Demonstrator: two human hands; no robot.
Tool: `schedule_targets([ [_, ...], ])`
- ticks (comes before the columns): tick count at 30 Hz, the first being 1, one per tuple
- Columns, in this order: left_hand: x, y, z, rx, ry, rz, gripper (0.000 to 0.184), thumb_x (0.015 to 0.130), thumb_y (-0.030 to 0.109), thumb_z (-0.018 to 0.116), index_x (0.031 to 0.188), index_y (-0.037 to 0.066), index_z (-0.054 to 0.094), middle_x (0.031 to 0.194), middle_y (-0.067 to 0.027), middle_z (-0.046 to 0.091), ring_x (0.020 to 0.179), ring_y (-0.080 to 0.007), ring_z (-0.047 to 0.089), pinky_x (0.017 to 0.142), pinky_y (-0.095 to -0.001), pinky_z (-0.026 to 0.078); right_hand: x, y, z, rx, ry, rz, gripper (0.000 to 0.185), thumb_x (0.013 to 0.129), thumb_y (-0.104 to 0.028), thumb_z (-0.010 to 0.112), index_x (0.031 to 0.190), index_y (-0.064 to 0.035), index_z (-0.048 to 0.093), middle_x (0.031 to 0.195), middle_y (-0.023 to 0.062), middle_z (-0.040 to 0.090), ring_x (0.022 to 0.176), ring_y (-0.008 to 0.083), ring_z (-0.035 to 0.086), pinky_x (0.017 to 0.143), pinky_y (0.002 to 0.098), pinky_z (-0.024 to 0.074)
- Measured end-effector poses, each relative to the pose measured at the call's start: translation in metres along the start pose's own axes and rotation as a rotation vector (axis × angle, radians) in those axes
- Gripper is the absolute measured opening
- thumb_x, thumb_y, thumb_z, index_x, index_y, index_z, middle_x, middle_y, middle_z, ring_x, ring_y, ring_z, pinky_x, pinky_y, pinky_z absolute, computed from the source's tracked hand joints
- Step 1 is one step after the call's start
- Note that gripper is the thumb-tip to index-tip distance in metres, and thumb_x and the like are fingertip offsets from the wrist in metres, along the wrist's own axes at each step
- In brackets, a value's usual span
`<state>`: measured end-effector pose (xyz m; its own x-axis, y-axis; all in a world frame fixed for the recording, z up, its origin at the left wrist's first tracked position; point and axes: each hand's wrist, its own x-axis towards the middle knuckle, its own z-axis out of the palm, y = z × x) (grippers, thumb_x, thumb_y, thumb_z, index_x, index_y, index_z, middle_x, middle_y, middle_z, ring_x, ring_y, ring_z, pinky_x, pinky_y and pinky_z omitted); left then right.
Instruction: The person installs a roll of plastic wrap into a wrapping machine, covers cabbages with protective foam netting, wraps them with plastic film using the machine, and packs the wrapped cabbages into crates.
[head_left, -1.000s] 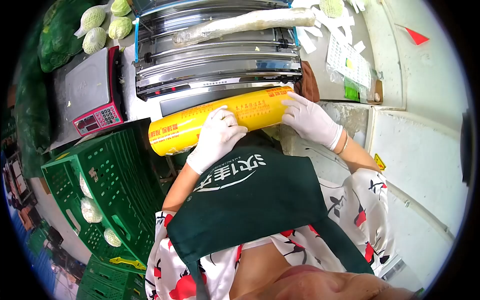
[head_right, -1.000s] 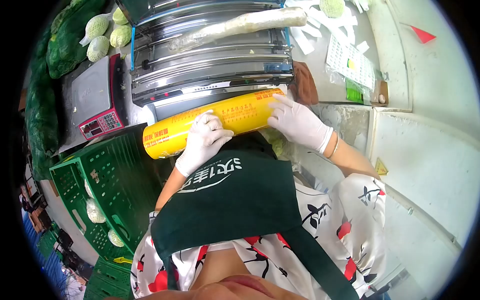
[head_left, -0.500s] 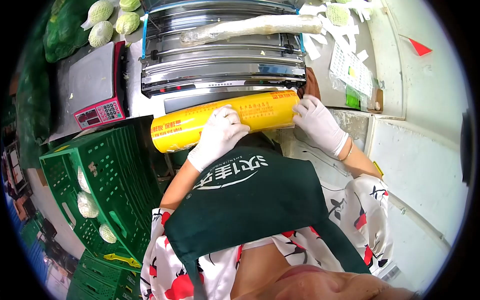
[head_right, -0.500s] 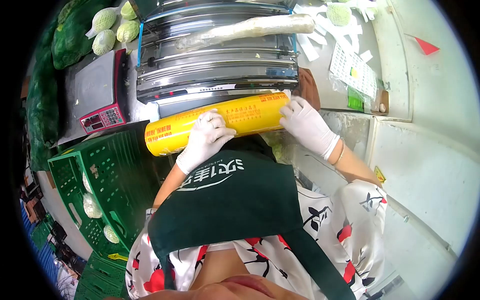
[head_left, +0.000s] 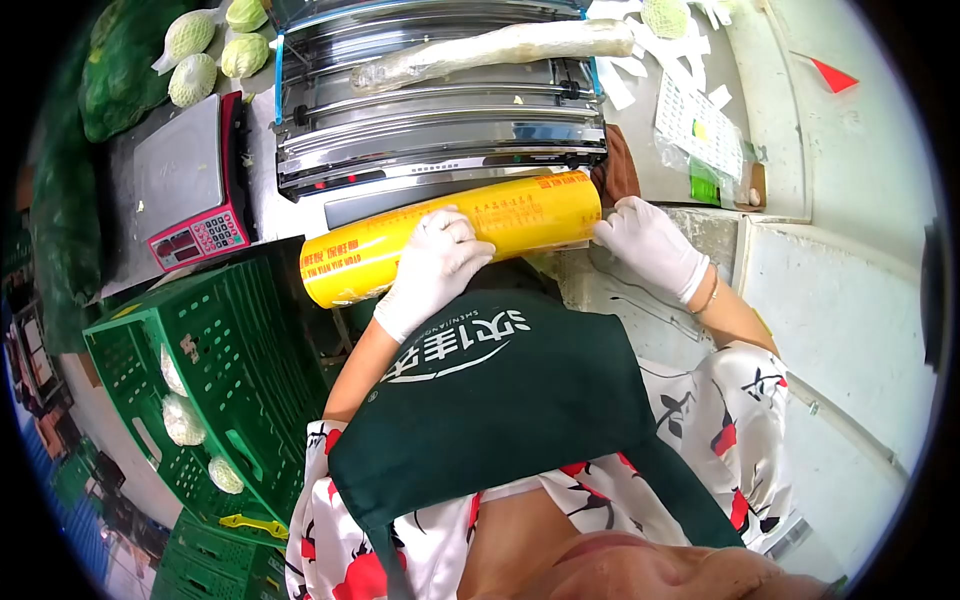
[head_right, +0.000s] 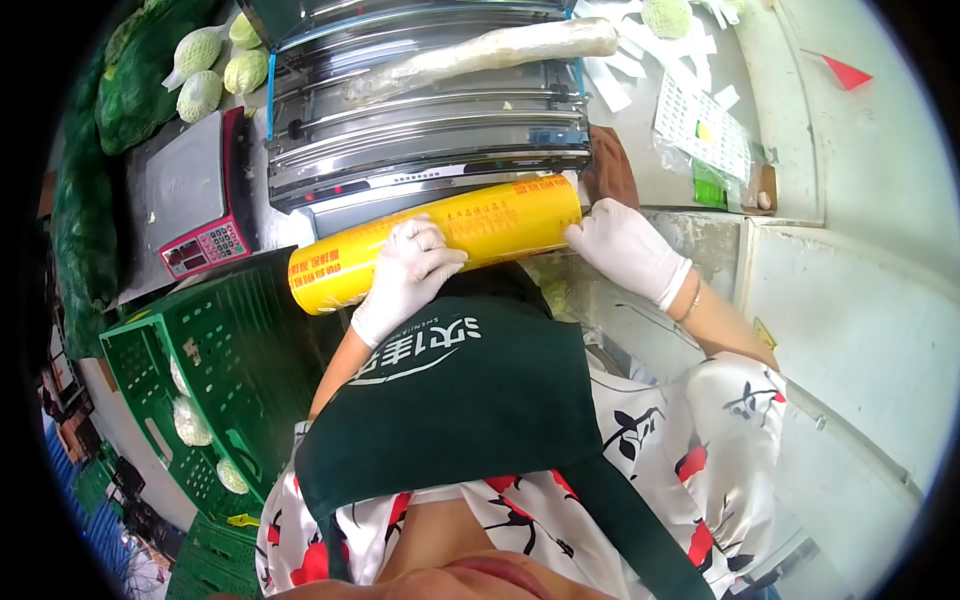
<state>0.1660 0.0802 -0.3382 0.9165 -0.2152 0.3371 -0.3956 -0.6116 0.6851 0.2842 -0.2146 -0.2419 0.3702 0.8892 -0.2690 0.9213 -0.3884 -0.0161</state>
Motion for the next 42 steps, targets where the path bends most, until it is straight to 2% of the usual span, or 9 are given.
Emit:
schedule_targets([
  [10,-0.002,0.005,-0.01,-0.096,-0.07,0.022,0.012,0.074,0.014,0.079,0.086,0.012,0.077,0.082,-0.0044,0.06,0.098,-0.0255,0.061,0.1,-0.0408,0.047,-0.031,-0.025,0.024,0.221,-0.09,0.074,0.016,0.082,-0.023,0.072,0.084,-0.0103,0.062,0.076,0.0099,0.061,0.082,0.0314,0.064,0.077,0.0416,0.0528],
  [13,-0.015,0.006,-0.021,-0.147,-0.12,-0.005,0.012,0.075,0.013,0.079,0.087,0.011,0.077,0.085,-0.0053,0.062,0.098,-0.0264,0.062,0.104,-0.0414,0.046,-0.053,-0.034,0.07,0.524,-0.338,0.211,0.013,0.084,-0.024,0.069,0.085,-0.0113,0.069,0.081,0.011,0.067,0.082,0.0328,0.067,0.075,0.0427,0.0538],
  [17,-0.023,0.014,-0.055,-0.219,-0.089,-0.118,0.013,0.075,0.011,0.08,0.088,0.008,0.077,0.088,-0.0067,0.066,0.093,-0.0274,0.065,0.099,-0.0402,0.05,-0.073,-0.011,0.104,0.244,-0.464,0.533,0.024,0.085,-0.033,0.067,0.091,-0.0108,0.072,0.081,0.012,0.07,0.081,0.0343,0.069,0.074,0.0449,0.055],
  [20,-0.046,0.01,-0.081,-0.195,0.21,-0.348,0.012,0.08,-0.001,0.075,0.091,0.003,0.073,0.093,-0.0072,0.071,0.096,-0.022,0.067,0.091,-0.0351,0.051,-0.055,0.018,0.074,0.354,-0.057,0.724,0.03,0.091,-0.03,0.067,0.109,-0.0078,0.071,0.093,0.0167,0.072,0.087,0.0321,0.071,0.078,0.0416,0.0562],
  [23,-0.088,-0.017,-0.091,0.115,0.556,-0.644,0.029,0.096,0.002,0.061,0.125,-0.001,0.062,0.126,-0.0133,0.064,0.118,-0.0228,0.059,0.105,-0.033,0.043,-0.014,0.042,0.042,0.806,0.478,0.821,0.037,0.095,-0.028,0.067,0.121,-0.0019,0.067,0.104,0.0166,0.073,0.099,0.0239,0.072,0.085,0.0351,0.0558],
  [28,-0.136,-0.047,-0.073,-0.323,0.786,-0.901,0.032,0.1,0.009,0.061,0.131,0.001,0.055,0.124,-0.0098,0.061,0.115,-0.0173,0.058,0.104,-0.0315,0.044,0.079,0.088,0.04,1.865,0.891,0.604,0.042,0.097,-0.022,0.066,0.129,0.0052,0.059,0.117,0.0163,0.069,0.109,0.0242,0.068,0.095,0.0331,0.0532],
  [33,-0.132,-0.049,-0.039,-0.37,0.879,-1.007,0.036,0.1,0.014,0.063,0.131,0.0,0.051,0.122,-0.0125,0.059,0.11,-0.0165,0.057,0.1,-0.0309,0.045,0.19,0.125,0.075,2.194,0.778,0.901,0.064,0.09,-0.031,0.076,0.136,0.0049,0.05,0.126,0.0202,0.06,0.109,0.0277,0.062,0.087,0.0312,0.0524],
  [36,-0.122,-0.045,-0.04,-0.426,0.916,-0.968,0.033,0.098,0.014,0.065,0.126,-0.003,0.059,0.114,-0.0102,0.066,0.1,-0.0148,0.062,0.091,-0.0285,0.05,0.246,0.141,0.078,2.4,0.667,1.203,0.066,0.088,-0.041,0.074,0.138,-0.0076,0.047,0.13,0.0234,0.059,0.118,0.0327,0.057,0.104,0.0487,0.0395],
  [42,-0.118,-0.055,-0.067,-0.395,1.042,-0.918,0.025,0.095,0.007,0.069,0.118,-0.003,0.067,0.106,-0.0081,0.069,0.094,-0.0115,0.064,0.087,-0.0257,0.052,0.292,0.162,0.098,2.492,0.924,1.002,0.05,0.088,-0.038,0.073,0.128,-0.0135,0.057,0.127,0.007,0.064,0.12,0.0266,0.058,0.103,0.0473,0.0433],
])
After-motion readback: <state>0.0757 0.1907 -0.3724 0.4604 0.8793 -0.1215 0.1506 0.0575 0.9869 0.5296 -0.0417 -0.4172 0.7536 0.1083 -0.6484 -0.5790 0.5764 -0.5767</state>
